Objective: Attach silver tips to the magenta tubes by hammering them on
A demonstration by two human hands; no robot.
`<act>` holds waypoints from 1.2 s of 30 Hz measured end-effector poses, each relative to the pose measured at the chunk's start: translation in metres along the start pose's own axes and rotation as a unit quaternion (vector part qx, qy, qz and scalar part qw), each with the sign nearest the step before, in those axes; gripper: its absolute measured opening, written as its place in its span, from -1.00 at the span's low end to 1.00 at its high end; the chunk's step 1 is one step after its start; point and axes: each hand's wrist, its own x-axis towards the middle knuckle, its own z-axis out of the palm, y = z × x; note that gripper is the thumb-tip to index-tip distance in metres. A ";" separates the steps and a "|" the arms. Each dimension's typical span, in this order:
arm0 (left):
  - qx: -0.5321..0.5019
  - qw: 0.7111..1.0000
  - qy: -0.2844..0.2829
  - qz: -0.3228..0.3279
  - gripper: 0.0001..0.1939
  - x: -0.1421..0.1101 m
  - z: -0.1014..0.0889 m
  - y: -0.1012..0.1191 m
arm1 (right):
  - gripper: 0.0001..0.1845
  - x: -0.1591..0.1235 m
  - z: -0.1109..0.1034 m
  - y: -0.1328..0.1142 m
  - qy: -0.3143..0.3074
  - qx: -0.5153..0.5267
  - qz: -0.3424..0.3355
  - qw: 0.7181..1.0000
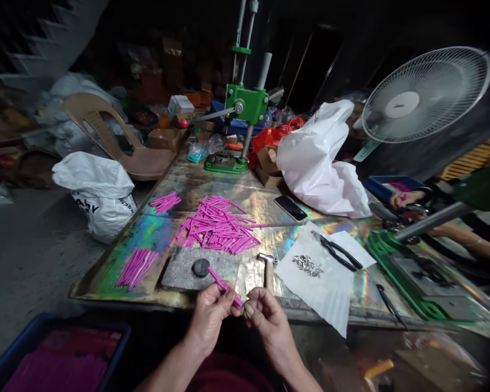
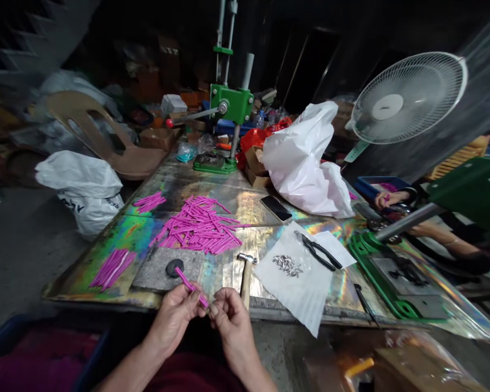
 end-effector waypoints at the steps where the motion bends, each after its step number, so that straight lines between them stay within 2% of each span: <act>1: 0.000 1.000 -0.001 0.000 -0.73 0.000 0.000 0.000 | -0.73 0.000 0.001 0.000 -0.001 -0.001 0.002 1.000; 21: 0.007 1.000 -0.010 -0.007 -0.74 -0.002 -0.002 -0.002 | -0.72 -0.001 0.001 0.004 -0.005 -0.003 0.015 1.000; 28: 0.074 0.996 -0.015 0.046 -0.77 -0.001 -0.004 -0.008 | -0.69 -0.003 0.003 0.008 0.013 0.015 0.015 1.000; 36: 0.075 0.996 0.010 0.053 -0.75 -0.001 -0.002 -0.003 | -0.64 0.004 0.007 0.012 0.036 0.022 0.007 0.999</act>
